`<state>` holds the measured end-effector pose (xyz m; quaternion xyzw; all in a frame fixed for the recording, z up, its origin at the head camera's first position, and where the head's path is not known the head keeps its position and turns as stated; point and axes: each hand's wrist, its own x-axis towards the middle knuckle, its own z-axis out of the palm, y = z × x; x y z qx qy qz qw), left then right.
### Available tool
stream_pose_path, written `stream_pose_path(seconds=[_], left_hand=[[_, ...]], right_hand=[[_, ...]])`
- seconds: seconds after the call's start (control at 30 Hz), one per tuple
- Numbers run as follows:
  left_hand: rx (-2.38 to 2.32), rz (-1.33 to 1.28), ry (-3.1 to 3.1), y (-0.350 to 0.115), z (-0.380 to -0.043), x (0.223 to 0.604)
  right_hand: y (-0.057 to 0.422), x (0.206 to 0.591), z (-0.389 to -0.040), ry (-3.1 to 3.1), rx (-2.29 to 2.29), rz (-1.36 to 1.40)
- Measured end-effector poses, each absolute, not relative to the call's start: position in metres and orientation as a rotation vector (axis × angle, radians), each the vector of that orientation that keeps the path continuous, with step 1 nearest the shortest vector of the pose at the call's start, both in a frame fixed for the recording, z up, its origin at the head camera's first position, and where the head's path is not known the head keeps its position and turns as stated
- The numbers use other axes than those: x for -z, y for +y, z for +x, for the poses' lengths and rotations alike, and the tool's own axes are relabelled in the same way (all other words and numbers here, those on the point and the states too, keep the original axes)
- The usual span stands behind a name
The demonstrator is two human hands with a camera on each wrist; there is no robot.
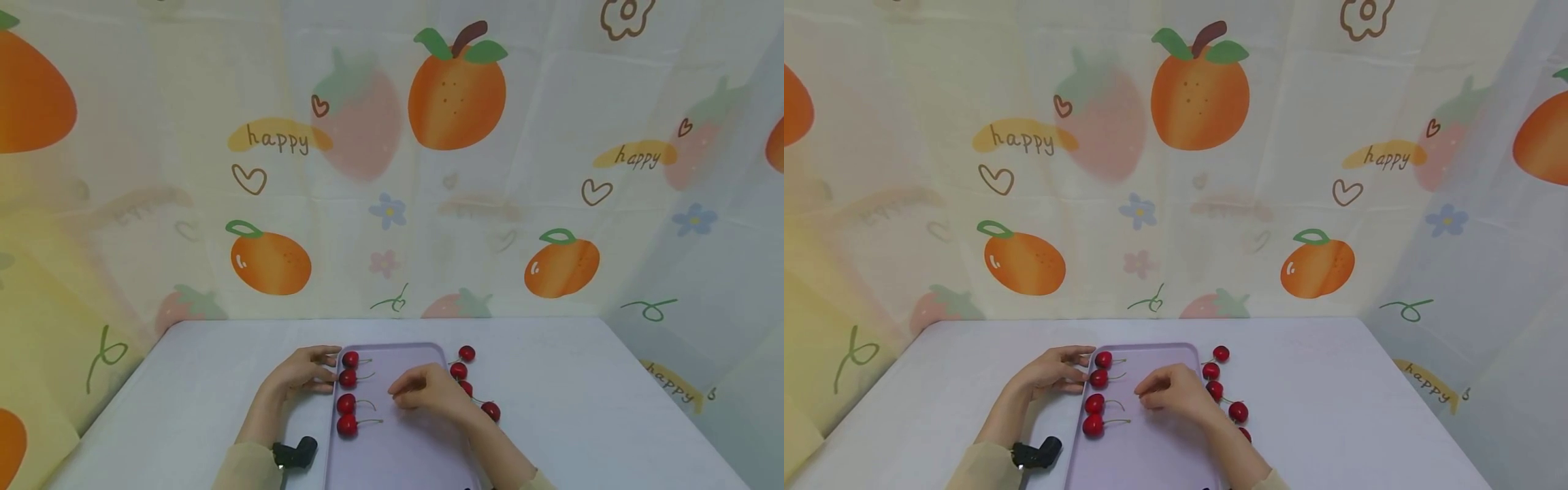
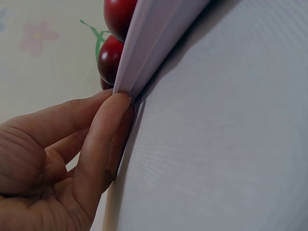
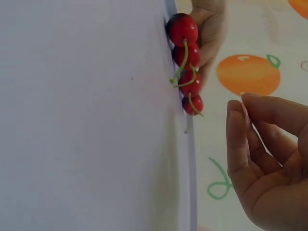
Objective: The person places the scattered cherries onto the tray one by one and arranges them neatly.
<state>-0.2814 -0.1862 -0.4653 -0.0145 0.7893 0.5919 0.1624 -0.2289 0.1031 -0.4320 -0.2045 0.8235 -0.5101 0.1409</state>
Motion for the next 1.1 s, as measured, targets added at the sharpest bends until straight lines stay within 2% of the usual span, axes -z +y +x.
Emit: stream_pose_path(seconds=[0.47,1.1], left_hand=[[-1.685,-0.022,2.254,-0.187,-0.281,0.467],[-1.678,-0.029,2.255,-0.186,-0.282,0.466]], right_hand=[[0.150,0.412,-0.230,2.386,1.582,-0.510],[0.206,0.418,-0.237,2.457,1.588,-0.398]])
